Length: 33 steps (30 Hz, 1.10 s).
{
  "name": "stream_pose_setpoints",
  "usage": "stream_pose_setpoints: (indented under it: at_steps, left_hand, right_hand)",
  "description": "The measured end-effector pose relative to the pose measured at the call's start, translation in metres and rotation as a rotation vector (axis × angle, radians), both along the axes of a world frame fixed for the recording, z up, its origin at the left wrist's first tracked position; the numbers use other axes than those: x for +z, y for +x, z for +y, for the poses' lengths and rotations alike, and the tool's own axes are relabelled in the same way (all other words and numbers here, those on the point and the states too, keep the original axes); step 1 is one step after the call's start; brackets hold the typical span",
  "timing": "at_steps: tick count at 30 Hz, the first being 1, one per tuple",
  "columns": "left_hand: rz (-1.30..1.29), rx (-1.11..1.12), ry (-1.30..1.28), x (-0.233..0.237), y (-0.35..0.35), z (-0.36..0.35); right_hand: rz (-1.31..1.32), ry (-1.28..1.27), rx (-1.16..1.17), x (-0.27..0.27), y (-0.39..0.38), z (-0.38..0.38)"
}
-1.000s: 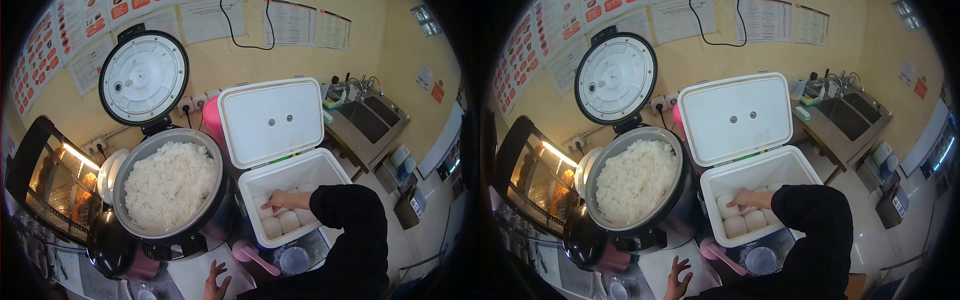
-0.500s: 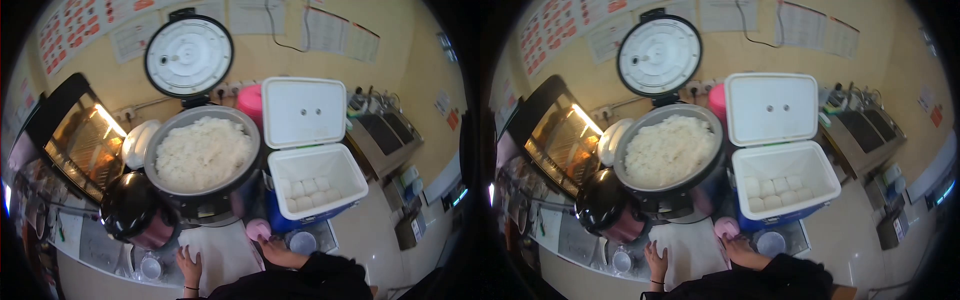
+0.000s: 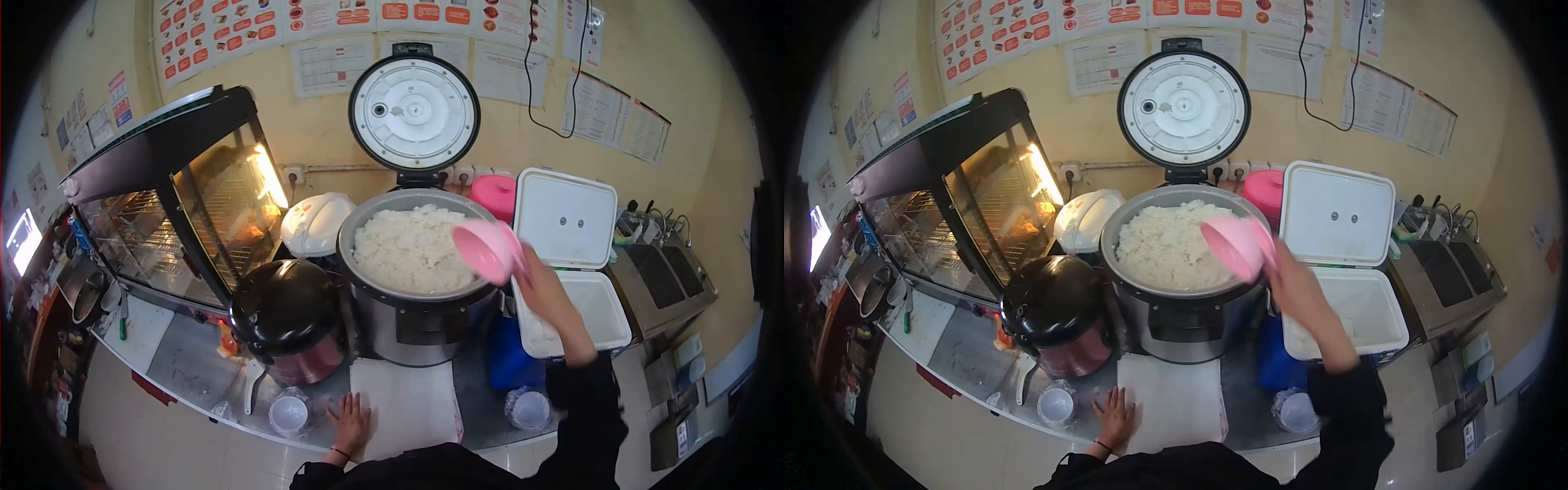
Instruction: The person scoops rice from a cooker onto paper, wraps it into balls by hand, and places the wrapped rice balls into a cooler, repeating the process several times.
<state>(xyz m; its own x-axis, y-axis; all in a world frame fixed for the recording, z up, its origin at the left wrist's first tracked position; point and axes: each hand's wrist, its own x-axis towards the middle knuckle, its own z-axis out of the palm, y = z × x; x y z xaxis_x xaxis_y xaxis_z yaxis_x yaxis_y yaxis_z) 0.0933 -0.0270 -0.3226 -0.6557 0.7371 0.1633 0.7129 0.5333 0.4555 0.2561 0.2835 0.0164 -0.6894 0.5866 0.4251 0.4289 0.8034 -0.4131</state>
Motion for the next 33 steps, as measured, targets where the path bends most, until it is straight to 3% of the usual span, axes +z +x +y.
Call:
stream_pose_setpoints:
  at_steps: [1, 2, 4, 7, 11, 15, 18, 21, 24, 27, 33]
  left_hand:
    - [-0.026, 0.000, -0.008, 0.000, 0.000, -0.001]
    - [-0.049, 0.000, -0.014, -0.001, 0.000, -0.001]
    - [-0.146, 0.010, -0.034, 0.005, -0.003, 0.000]
    - [-0.245, 0.044, 0.152, 0.025, -0.002, 0.001]
    - [-0.127, -0.149, 0.196, 0.068, -0.005, 0.006]
    - [-0.150, -0.328, 0.411, 0.115, -0.012, 0.032]
    - [-0.113, -0.397, 0.566, 0.150, -0.017, 0.071]
    - [-0.078, -0.342, 0.648, 0.182, -0.019, 0.107]
    - [-0.063, -0.269, 0.682, 0.189, -0.020, 0.136]
    - [-0.042, -0.239, 0.710, 0.184, -0.019, 0.148]
    - [-0.051, -0.239, 0.718, 0.182, -0.021, 0.149]
  right_hand:
    - [0.065, 0.300, 0.042, 0.000, -0.035, 0.026]
    - [-0.023, 0.376, -0.017, -0.008, -0.071, 0.055]
    - [-0.188, 0.352, -0.020, -0.014, -0.136, 0.083]
    - [-0.277, 0.467, -0.114, -0.025, -0.208, 0.096]
    - [-0.388, 0.436, -0.101, -0.040, -0.266, 0.093]
    - [-0.342, 0.481, 0.170, -0.058, -0.276, 0.109]
    - [-0.309, 0.536, 0.265, -0.030, -0.256, 0.068]
    - [-0.426, 0.556, 0.206, -0.017, -0.243, 0.030]
    - [-0.525, 0.584, 0.198, -0.015, -0.232, 0.024]
    - [-0.566, 0.587, 0.330, -0.001, -0.213, 0.016]
    - [-0.669, 0.425, 0.362, -0.012, -0.191, 0.015]
